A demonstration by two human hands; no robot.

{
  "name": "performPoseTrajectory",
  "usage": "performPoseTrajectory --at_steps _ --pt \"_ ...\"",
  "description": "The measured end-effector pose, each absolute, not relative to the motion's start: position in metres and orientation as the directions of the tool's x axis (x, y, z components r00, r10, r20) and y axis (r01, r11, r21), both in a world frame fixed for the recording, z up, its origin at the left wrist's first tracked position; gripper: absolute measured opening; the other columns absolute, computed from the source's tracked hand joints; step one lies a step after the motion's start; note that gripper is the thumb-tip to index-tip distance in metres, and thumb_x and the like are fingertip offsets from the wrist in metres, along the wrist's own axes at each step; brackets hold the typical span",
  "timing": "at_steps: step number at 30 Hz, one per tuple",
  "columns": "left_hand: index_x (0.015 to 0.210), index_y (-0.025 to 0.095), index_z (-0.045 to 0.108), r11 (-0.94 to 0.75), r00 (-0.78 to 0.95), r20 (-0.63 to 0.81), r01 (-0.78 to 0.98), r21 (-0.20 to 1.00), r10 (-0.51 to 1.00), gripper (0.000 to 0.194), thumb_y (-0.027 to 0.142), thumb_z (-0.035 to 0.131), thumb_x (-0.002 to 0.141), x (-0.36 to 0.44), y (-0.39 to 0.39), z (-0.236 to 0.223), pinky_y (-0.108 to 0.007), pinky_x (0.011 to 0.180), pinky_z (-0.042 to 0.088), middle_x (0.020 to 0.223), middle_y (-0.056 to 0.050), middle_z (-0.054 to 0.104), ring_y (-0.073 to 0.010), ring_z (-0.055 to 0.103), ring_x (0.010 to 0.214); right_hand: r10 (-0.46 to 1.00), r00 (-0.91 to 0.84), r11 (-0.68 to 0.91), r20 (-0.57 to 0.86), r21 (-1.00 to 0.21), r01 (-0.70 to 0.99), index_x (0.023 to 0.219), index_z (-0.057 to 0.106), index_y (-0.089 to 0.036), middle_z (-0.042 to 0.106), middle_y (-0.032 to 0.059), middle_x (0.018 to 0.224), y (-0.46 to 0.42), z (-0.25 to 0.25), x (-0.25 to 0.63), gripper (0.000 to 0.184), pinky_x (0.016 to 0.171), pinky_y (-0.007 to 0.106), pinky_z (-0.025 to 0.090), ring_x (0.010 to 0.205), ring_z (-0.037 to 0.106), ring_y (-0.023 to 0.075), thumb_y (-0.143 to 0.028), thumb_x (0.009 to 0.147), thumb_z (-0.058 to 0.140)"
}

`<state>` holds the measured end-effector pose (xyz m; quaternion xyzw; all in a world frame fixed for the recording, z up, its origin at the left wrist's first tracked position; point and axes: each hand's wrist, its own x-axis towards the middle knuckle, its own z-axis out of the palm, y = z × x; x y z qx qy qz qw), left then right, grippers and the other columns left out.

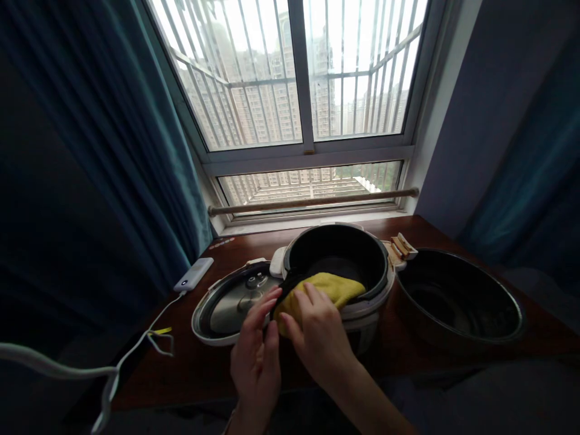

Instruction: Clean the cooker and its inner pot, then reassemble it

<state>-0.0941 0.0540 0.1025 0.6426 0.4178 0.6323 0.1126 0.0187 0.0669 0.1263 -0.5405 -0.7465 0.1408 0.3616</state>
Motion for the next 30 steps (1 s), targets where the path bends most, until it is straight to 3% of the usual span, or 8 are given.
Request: performPoseTrajectory --at_steps 3,5,7,10,15,21,25,30 --pt "0.119 0.019 0.048 -0.683 0.109 0.731 0.468 0.560 0.674 0.032 0.019 0.039 0.089 -0.081 0.054 0.110 -0.043 0.101 0.039 0.128 -0.009 0.050 -0.0223 0.044 0.122 0.838 -0.283 0.546 0.467 -0.733 0.406 0.090 0.057 -0.017 0.061 0.0084 0.103 0.068 0.129 0.026 0.015 0.079 0.030 0.047 0.090 0.057 0.0180 -0.021 0.084 0.043" --pt "0.128 0.017 0.040 -0.706 0.241 0.708 0.513 0.488 0.664 0.038 0.023 0.033 0.091 -0.072 0.063 0.106 -0.046 0.103 0.035 0.134 -0.012 0.044 -0.0235 0.037 0.127 0.849 -0.197 0.529 0.491 -0.782 0.329 0.085 0.058 -0.018 0.065 0.0057 0.093 0.066 0.131 0.042 0.018 0.076 0.027 0.047 0.083 0.059 0.0154 -0.017 0.084 0.040" --pt "0.130 0.016 0.037 -0.691 0.312 0.669 0.586 0.423 0.674 0.040 0.025 0.032 0.091 -0.064 0.074 0.097 -0.049 0.104 0.031 0.133 -0.012 0.044 -0.0245 0.032 0.130 0.870 0.025 0.445 0.492 -0.808 0.385 0.088 0.061 -0.017 0.065 0.0068 0.095 0.066 0.130 0.064 0.022 0.081 0.028 0.046 0.087 0.059 0.0168 -0.018 0.085 0.039" --pt "0.120 0.017 0.049 -0.636 0.331 0.646 0.704 0.316 0.688 0.033 0.022 0.038 0.089 -0.058 0.088 0.084 -0.052 0.105 0.026 0.123 -0.010 0.052 -0.0259 0.032 0.128 0.817 0.261 0.336 0.514 -0.793 0.508 0.095 0.062 -0.017 0.064 0.0102 0.104 0.071 0.123 0.096 0.027 0.090 0.034 0.042 0.099 0.057 0.0201 -0.024 0.088 0.037" --pt "0.101 0.018 0.059 -0.682 0.385 0.646 0.668 0.297 0.659 0.020 0.025 0.047 0.086 -0.067 0.100 0.084 -0.046 0.102 0.030 0.103 -0.006 0.060 -0.0220 0.045 0.112 0.797 0.152 0.334 0.585 -0.636 0.695 0.090 0.064 -0.017 0.066 0.0087 0.098 0.090 0.099 0.122 0.029 0.100 0.042 0.031 0.099 0.056 0.0213 -0.024 0.090 0.035" --pt "0.093 0.018 0.061 -0.699 0.442 0.555 0.569 0.433 0.704 0.024 0.028 0.039 0.090 -0.099 0.130 0.097 -0.041 0.103 0.033 0.107 -0.007 0.060 -0.0197 0.045 0.115 0.758 0.118 0.366 0.641 -0.568 0.737 0.086 0.064 -0.020 0.067 0.0042 0.085 0.093 0.085 0.126 0.028 0.096 0.039 0.033 0.084 0.057 0.0179 -0.021 0.090 0.036" --pt "0.120 0.015 0.051 -0.590 0.408 0.438 0.667 0.456 0.801 0.038 0.033 0.035 0.090 -0.113 0.159 0.100 -0.042 0.109 0.025 0.138 -0.010 0.040 -0.0218 0.028 0.132 0.686 0.142 0.409 0.713 -0.540 0.736 0.082 0.063 -0.020 0.065 0.0012 0.075 0.096 0.077 0.126 0.024 0.093 0.038 0.034 0.076 0.055 0.0162 -0.021 0.089 0.040" --pt "0.133 0.006 0.036 -0.541 0.459 0.290 0.754 0.371 0.840 0.051 0.018 0.034 0.083 -0.110 0.197 0.103 -0.043 0.112 0.015 0.146 -0.015 0.025 -0.0223 0.018 0.136 0.650 0.152 0.443 0.744 -0.534 0.721 0.085 0.061 -0.020 0.064 -0.0002 0.073 0.100 0.073 0.125 0.020 0.092 0.038 0.034 0.075 0.055 0.0153 -0.019 0.089 0.041"
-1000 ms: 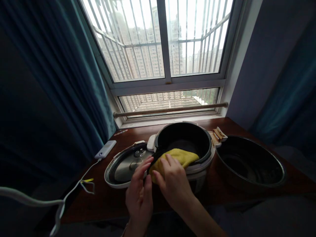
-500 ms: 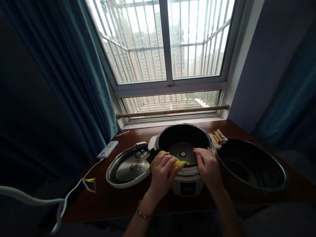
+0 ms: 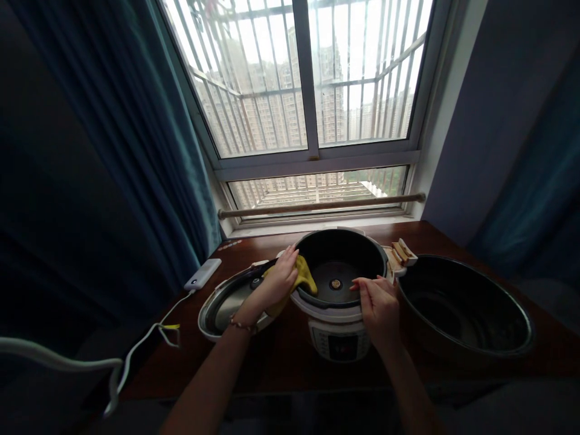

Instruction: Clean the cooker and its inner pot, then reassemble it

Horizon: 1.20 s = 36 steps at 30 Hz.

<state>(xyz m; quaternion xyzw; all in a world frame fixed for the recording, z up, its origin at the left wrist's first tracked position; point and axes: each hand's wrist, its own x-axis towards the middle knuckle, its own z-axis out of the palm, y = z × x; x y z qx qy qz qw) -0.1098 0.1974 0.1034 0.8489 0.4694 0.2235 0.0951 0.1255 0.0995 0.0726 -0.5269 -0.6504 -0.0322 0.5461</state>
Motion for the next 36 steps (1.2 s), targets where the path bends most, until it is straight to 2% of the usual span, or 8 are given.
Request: performPoseTrajectory --at_steps 5,9,11,13,16,20,27,36 --pt "0.128 0.010 0.043 -0.577 0.527 0.236 0.727 0.371 0.816 0.069 -0.001 0.035 0.060 -0.101 0.229 0.113 -0.043 0.112 0.018 0.142 -0.012 0.035 -0.0202 0.025 0.134 0.639 0.152 0.455 0.754 -0.529 0.716 0.082 0.060 -0.020 0.062 -0.0003 0.071 0.099 0.074 0.126 0.019 0.091 0.038 0.034 0.072 0.054 0.0147 -0.018 0.089 0.042" --pt "0.124 0.011 0.045 -0.581 0.492 0.331 0.767 0.273 0.805 0.062 -0.001 0.037 0.064 -0.094 0.220 0.124 -0.041 0.109 0.027 0.137 -0.012 0.040 -0.0209 0.030 0.131 0.633 0.151 0.456 0.759 -0.524 0.720 0.079 0.058 -0.020 0.061 -0.0005 0.070 0.099 0.074 0.126 0.019 0.091 0.038 0.034 0.072 0.053 0.0146 -0.017 0.088 0.041" --pt "0.120 0.009 0.046 -0.456 0.364 0.426 0.880 0.134 0.828 0.046 0.009 0.043 0.074 -0.089 0.204 0.130 -0.042 0.103 0.034 0.129 -0.016 0.047 -0.0250 0.038 0.125 0.629 0.143 0.462 0.764 -0.516 0.721 0.079 0.058 -0.019 0.060 -0.0004 0.069 0.099 0.073 0.126 0.019 0.090 0.038 0.035 0.072 0.052 0.0147 -0.017 0.088 0.042" --pt "0.110 0.007 0.051 -0.223 0.196 0.452 0.975 0.007 0.870 0.037 0.028 0.048 0.080 -0.085 0.187 0.135 -0.043 0.090 0.043 0.113 -0.020 0.055 -0.0303 0.051 0.109 0.628 0.134 0.469 0.766 -0.511 0.721 0.080 0.058 -0.019 0.060 -0.0004 0.068 0.098 0.073 0.127 0.019 0.089 0.038 0.035 0.071 0.052 0.0146 -0.016 0.088 0.042" --pt "0.096 0.007 0.055 -0.035 0.074 0.306 0.991 -0.129 0.949 0.038 0.041 0.039 0.086 -0.082 0.174 0.139 -0.038 0.066 0.049 0.087 -0.018 0.063 -0.0294 0.063 0.080 0.629 0.128 0.470 0.767 -0.507 0.722 0.078 0.058 -0.019 0.059 -0.0003 0.067 0.098 0.074 0.128 0.020 0.088 0.038 0.035 0.070 0.051 0.0145 -0.016 0.088 0.041" --pt "0.093 0.012 0.058 -0.112 0.148 0.198 0.977 -0.182 0.969 0.030 0.026 0.033 0.089 -0.087 0.190 0.141 -0.032 0.062 0.047 0.079 -0.014 0.067 -0.0255 0.066 0.073 0.629 0.131 0.464 0.766 -0.505 0.728 0.074 0.056 -0.019 0.057 0.0002 0.066 0.097 0.075 0.128 0.021 0.087 0.038 0.035 0.070 0.051 0.0147 -0.017 0.089 0.041" --pt "0.101 0.019 0.057 -0.301 0.340 0.192 0.931 -0.207 0.921 0.021 0.028 0.049 0.083 -0.076 0.250 0.146 -0.027 0.071 0.046 0.094 -0.008 0.066 -0.0217 0.063 0.086 0.614 0.130 0.472 0.778 -0.495 0.730 0.071 0.054 -0.019 0.055 0.0002 0.063 0.099 0.073 0.128 0.021 0.086 0.037 0.036 0.072 0.050 0.0155 -0.016 0.088 0.041" --pt "0.104 0.013 0.054 -0.523 0.570 0.141 0.809 -0.268 0.809 0.021 0.016 0.041 0.087 -0.023 0.313 0.143 -0.029 0.073 0.046 0.096 -0.012 0.061 -0.0204 0.062 0.085 0.611 0.125 0.470 0.782 -0.485 0.737 0.070 0.051 -0.019 0.053 -0.0002 0.063 0.100 0.072 0.128 0.021 0.085 0.037 0.036 0.072 0.050 0.0152 -0.016 0.088 0.040"
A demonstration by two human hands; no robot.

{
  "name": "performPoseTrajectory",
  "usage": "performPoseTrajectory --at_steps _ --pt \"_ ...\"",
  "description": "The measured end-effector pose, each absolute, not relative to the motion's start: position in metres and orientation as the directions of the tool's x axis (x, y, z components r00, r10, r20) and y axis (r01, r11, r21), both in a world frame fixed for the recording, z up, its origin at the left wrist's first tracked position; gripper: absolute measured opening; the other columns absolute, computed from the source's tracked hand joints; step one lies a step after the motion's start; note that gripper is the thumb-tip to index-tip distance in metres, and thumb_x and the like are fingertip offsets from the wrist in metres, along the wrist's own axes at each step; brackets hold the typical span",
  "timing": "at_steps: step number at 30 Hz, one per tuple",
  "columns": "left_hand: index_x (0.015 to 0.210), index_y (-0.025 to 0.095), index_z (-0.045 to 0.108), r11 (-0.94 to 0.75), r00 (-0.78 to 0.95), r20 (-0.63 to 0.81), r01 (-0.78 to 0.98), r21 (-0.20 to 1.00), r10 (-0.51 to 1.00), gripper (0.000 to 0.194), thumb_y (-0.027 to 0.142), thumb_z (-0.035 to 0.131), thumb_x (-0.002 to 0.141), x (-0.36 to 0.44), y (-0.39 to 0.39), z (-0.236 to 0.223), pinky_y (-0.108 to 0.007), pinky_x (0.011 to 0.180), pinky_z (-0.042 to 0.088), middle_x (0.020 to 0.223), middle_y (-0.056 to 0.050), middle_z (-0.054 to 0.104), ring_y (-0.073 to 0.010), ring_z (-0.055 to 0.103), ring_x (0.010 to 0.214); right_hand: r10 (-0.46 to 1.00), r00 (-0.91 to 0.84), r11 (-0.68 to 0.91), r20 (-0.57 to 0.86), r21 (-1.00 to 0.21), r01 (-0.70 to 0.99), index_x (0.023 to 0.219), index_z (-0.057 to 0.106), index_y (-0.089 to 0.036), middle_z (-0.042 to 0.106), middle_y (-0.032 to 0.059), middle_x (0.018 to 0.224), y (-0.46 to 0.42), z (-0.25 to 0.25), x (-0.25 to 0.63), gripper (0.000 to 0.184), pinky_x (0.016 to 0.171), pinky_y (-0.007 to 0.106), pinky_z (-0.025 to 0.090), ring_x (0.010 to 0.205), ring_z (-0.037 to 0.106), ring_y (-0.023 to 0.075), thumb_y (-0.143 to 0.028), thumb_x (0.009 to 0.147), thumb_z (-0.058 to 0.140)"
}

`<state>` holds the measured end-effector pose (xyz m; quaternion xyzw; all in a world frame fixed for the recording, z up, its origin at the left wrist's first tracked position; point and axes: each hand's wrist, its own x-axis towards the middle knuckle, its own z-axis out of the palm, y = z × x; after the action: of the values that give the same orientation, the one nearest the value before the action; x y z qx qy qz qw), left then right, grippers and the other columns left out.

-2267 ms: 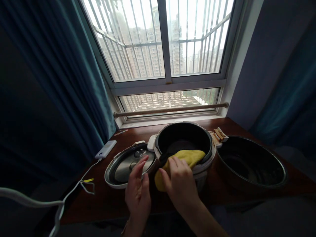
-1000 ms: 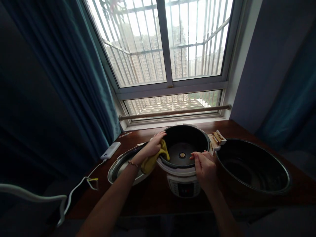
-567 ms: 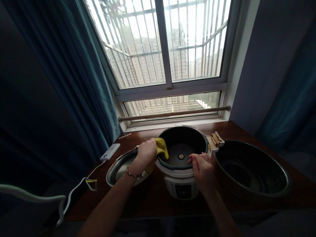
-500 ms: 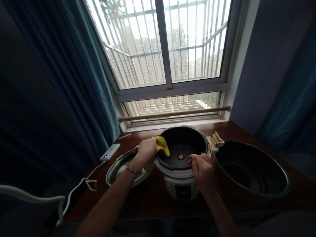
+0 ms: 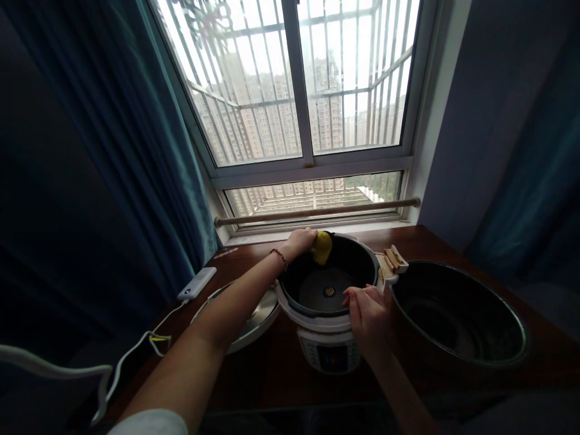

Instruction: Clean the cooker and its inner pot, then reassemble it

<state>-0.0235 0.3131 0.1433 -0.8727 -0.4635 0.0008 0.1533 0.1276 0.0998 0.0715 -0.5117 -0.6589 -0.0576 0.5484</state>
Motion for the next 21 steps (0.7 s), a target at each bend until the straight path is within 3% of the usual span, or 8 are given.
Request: performPoseTrajectory --at_steps 3,8,15,21 --pt "0.100 0.015 0.055 -0.611 0.654 0.114 0.745 -0.270 0.748 0.021 0.026 0.042 0.088 -0.012 0.324 0.146 -0.027 0.075 0.046 0.096 -0.011 0.061 -0.0200 0.062 0.088 0.609 0.137 0.465 0.782 -0.491 0.737 0.071 0.052 -0.019 0.053 -0.0005 0.063 0.101 0.069 0.128 0.021 0.085 0.036 0.037 0.071 0.049 0.0152 -0.016 0.087 0.040" --pt "0.098 0.015 0.057 -0.684 0.724 0.088 0.679 -0.266 0.684 0.036 0.045 0.041 0.087 -0.005 0.330 0.146 -0.028 0.075 0.045 0.098 -0.012 0.060 -0.0222 0.061 0.091 0.614 0.134 0.466 0.778 -0.494 0.734 0.072 0.052 -0.019 0.052 -0.0002 0.063 0.102 0.067 0.128 0.020 0.084 0.036 0.036 0.071 0.049 0.0154 -0.016 0.088 0.040" --pt "0.106 0.010 0.053 -0.627 0.662 0.110 0.742 -0.235 0.742 0.031 0.033 0.043 0.087 -0.020 0.326 0.142 -0.033 0.072 0.046 0.104 -0.018 0.058 -0.0257 0.062 0.089 0.605 0.128 0.479 0.785 -0.488 0.730 0.073 0.052 -0.019 0.052 -0.0002 0.063 0.102 0.067 0.129 0.020 0.083 0.037 0.037 0.069 0.048 0.0151 -0.016 0.088 0.039" --pt "0.103 0.011 0.054 -0.551 0.565 0.050 0.818 -0.166 0.824 0.034 0.022 0.060 0.071 -0.065 0.305 0.146 -0.028 0.072 0.046 0.099 -0.015 0.064 -0.0248 0.062 0.089 0.570 0.143 0.479 0.809 -0.469 0.742 0.078 0.055 -0.020 0.054 0.0000 0.064 0.104 0.060 0.128 0.020 0.084 0.037 0.037 0.071 0.049 0.0158 -0.018 0.088 0.038"
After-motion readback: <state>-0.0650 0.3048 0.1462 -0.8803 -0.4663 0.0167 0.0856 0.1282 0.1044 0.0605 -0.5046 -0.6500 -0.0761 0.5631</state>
